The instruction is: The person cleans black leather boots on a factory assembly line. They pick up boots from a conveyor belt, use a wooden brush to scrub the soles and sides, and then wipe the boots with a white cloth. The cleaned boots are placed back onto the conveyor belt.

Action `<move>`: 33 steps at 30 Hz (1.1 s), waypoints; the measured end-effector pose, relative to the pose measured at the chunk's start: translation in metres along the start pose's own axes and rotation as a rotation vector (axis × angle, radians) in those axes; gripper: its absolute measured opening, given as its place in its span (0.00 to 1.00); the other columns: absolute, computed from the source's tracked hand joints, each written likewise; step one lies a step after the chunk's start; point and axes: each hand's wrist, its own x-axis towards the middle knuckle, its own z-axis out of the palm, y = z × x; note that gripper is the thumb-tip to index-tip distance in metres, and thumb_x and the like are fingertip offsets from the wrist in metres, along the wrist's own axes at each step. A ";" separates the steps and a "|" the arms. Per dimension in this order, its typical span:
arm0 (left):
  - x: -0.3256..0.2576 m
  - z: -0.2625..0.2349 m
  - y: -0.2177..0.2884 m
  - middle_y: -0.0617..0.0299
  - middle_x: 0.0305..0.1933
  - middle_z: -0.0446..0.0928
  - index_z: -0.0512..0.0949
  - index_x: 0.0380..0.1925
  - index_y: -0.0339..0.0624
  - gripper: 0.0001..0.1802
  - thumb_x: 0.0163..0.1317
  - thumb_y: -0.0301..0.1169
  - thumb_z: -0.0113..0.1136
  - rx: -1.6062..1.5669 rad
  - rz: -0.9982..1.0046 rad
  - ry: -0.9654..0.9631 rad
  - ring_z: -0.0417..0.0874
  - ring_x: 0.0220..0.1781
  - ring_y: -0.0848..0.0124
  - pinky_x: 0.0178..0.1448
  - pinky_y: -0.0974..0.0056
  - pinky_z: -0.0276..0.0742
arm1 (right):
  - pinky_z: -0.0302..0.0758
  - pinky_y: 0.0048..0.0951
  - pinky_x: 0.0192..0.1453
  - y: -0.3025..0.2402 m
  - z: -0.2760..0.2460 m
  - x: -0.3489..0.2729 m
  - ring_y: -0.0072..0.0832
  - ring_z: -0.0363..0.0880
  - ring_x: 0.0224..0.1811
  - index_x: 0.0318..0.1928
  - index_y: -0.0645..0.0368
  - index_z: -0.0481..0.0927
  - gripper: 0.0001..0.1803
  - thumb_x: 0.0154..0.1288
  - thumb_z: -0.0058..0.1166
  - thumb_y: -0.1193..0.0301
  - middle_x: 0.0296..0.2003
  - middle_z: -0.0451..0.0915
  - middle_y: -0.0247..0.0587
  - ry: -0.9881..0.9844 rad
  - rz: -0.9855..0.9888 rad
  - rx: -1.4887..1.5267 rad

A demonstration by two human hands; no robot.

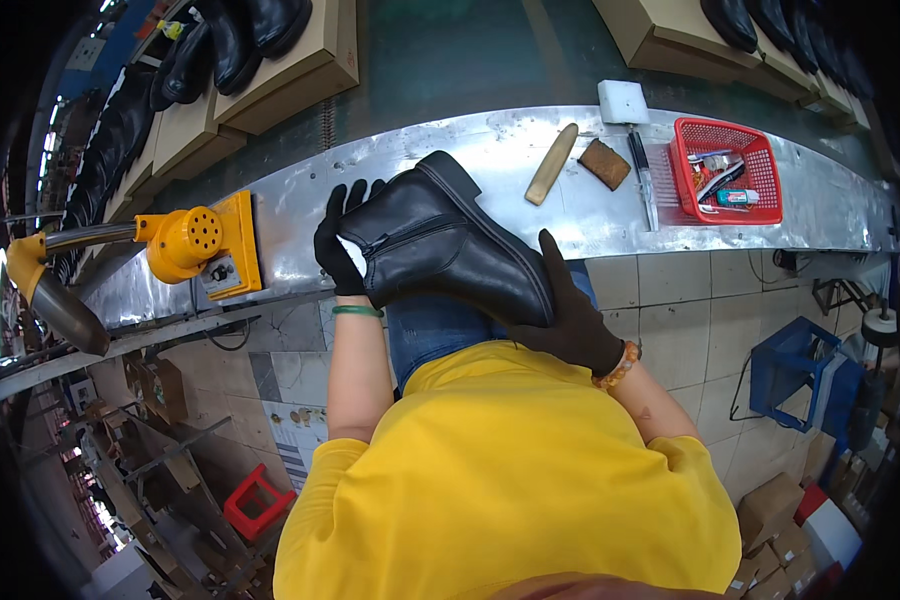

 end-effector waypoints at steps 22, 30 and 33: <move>0.006 0.074 0.002 0.45 0.66 0.60 0.61 0.63 0.42 0.32 0.58 0.40 0.50 -0.224 -0.002 -0.650 0.58 0.69 0.48 0.70 0.41 0.51 | 0.62 0.34 0.64 0.019 -0.037 0.009 0.36 0.65 0.61 0.70 0.60 0.45 0.58 0.38 0.67 0.74 0.60 0.65 0.50 0.271 0.000 0.654; 0.028 -0.007 -0.043 0.49 0.65 0.63 0.64 0.61 0.40 0.33 0.54 0.32 0.61 1.258 0.268 -0.334 0.63 0.66 0.51 0.69 0.54 0.58 | 0.48 0.32 0.71 -0.004 -0.115 0.056 0.37 0.52 0.70 0.66 0.68 0.54 0.45 0.50 0.57 0.64 0.65 0.57 0.51 0.612 -0.224 0.426; 0.011 -0.018 -0.058 0.50 0.65 0.63 0.67 0.59 0.43 0.36 0.49 0.39 0.64 1.892 0.661 -0.499 0.59 0.68 0.49 0.70 0.50 0.53 | 0.59 0.33 0.67 -0.008 -0.183 0.088 0.36 0.60 0.65 0.66 0.68 0.54 0.41 0.54 0.55 0.68 0.63 0.60 0.51 0.728 -0.334 0.317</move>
